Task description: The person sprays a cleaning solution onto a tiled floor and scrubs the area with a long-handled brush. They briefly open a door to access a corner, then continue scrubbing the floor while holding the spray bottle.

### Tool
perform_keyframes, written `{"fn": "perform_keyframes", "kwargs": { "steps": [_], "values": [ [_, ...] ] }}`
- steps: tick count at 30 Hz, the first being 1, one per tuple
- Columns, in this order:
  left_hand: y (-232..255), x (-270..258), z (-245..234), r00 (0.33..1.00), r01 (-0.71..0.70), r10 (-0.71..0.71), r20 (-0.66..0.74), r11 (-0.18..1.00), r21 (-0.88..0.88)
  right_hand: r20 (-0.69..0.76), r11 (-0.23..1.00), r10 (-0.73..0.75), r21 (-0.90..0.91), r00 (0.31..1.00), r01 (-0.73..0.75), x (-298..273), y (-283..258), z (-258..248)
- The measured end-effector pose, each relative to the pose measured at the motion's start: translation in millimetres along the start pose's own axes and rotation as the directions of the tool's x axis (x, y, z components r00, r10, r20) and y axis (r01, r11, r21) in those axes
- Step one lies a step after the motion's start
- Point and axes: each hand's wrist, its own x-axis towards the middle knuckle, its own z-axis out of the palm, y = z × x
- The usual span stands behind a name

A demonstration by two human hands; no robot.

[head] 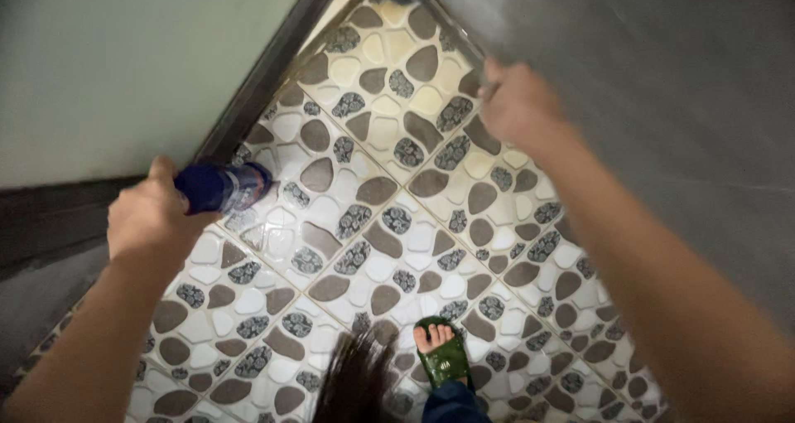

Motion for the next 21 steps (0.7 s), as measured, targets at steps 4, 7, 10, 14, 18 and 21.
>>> {"fn": "perform_keyframes", "kwargs": {
  "steps": [4, 7, 10, 14, 18, 21],
  "values": [
    [0.7, -0.1, -2.3, 0.998, 0.051, -0.05, 0.045, 0.999, -0.014, 0.454, 0.718, 0.182, 0.544, 0.872, -0.433, 1.7, -3.3, 19.9],
    [0.4, -0.5, -1.5, 0.999, 0.04, -0.039, 0.026, 0.999, -0.036, 0.657, 0.437, 0.088, 0.65, 0.748, -0.622, 1.2, 5.2, 32.5],
    [-1.7, -0.6, -1.9, 0.996, 0.069, -0.066, 0.054, 0.996, -0.057, 0.685, 0.368, 0.059, 0.661, 0.726, -0.654, -1.3, 16.5, 38.5],
    [-3.9, -0.9, 0.0, 0.999, -0.03, 0.03, -0.032, 1.0, 0.009, 0.649, 0.432, 0.085, 0.66, 0.756, -0.615, -7.2, 24.9, 30.8],
    [-3.8, 3.3, 4.2, 1.0, 0.023, -0.023, -0.007, 1.0, 0.019, 0.201, 0.938, 0.198, 0.245, 0.959, -0.245, -28.8, 39.8, 3.2],
    [-4.8, 1.8, 5.6, 1.0, 0.008, -0.008, -0.027, 1.0, -0.005, 0.043, 0.999, 0.022, -0.047, 0.999, -0.02, -58.9, 71.6, -20.8]
  ]
}}
